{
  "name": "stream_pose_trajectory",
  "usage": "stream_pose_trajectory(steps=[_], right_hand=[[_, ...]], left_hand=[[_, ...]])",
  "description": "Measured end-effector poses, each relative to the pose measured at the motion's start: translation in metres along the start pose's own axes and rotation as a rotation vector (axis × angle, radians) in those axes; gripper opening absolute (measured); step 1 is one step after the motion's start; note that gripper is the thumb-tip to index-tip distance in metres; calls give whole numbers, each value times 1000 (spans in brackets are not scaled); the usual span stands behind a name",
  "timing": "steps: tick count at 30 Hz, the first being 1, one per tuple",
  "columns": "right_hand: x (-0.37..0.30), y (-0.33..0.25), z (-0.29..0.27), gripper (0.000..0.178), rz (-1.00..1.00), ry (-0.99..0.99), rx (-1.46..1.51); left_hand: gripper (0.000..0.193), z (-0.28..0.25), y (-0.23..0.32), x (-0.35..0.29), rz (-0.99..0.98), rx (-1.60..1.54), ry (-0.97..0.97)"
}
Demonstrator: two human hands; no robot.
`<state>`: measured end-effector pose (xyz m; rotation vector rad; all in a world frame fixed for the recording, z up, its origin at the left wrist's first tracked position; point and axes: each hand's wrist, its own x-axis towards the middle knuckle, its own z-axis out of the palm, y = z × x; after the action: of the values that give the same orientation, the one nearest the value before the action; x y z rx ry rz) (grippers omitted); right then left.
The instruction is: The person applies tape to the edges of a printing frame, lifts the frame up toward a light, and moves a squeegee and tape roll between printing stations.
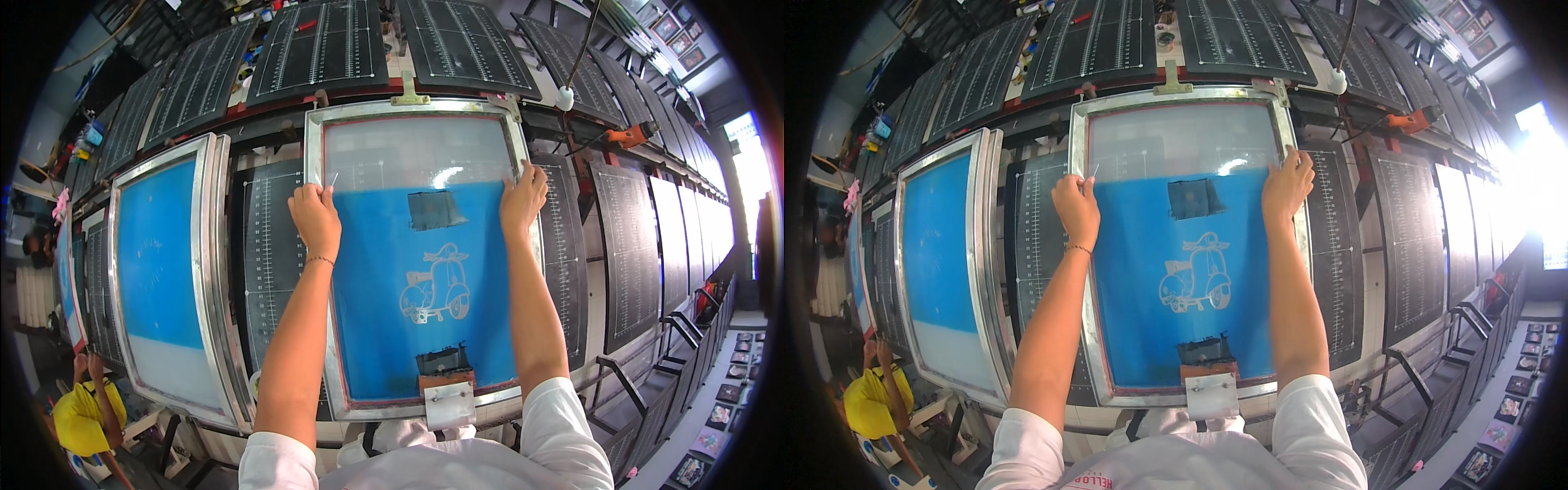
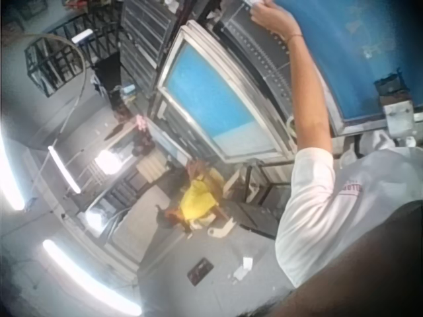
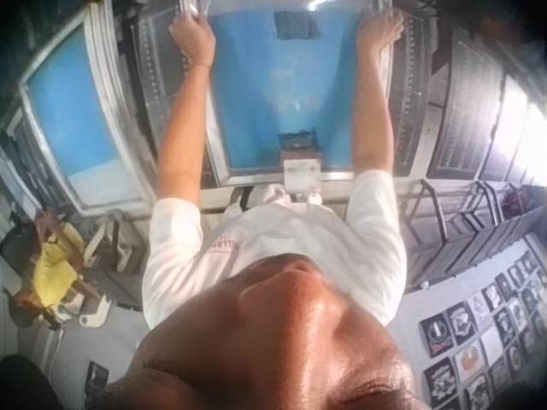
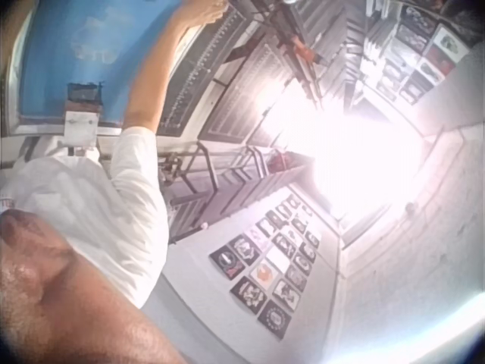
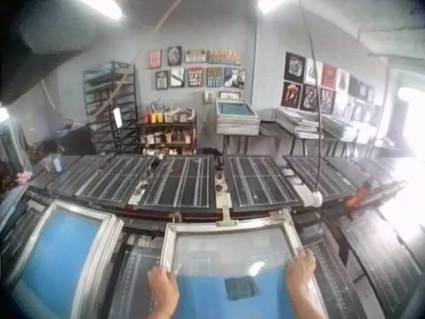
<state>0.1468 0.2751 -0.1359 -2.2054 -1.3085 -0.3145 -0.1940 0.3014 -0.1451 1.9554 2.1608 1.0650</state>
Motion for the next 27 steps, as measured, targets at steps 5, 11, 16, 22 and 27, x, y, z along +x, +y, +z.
stream_pose_trajectory(steps=[5,11,16,22,27], right_hand=[[-16,26,-4,37,-449,-168,-42],[-22,21,-4,47,-548,-337,-189],[-26,0,1,51,-523,-407,-137],[-37,-60,5,58,-580,-564,-186],[-56,-112,14,61,-610,-631,-203]], left_hand=[[17,1,2,0,-34,6,-10],[17,0,1,-1,-36,-12,9],[18,-3,3,0,-49,-38,-14],[19,-1,0,0,-64,-61,-17],[18,1,-4,0,-35,-80,25]])
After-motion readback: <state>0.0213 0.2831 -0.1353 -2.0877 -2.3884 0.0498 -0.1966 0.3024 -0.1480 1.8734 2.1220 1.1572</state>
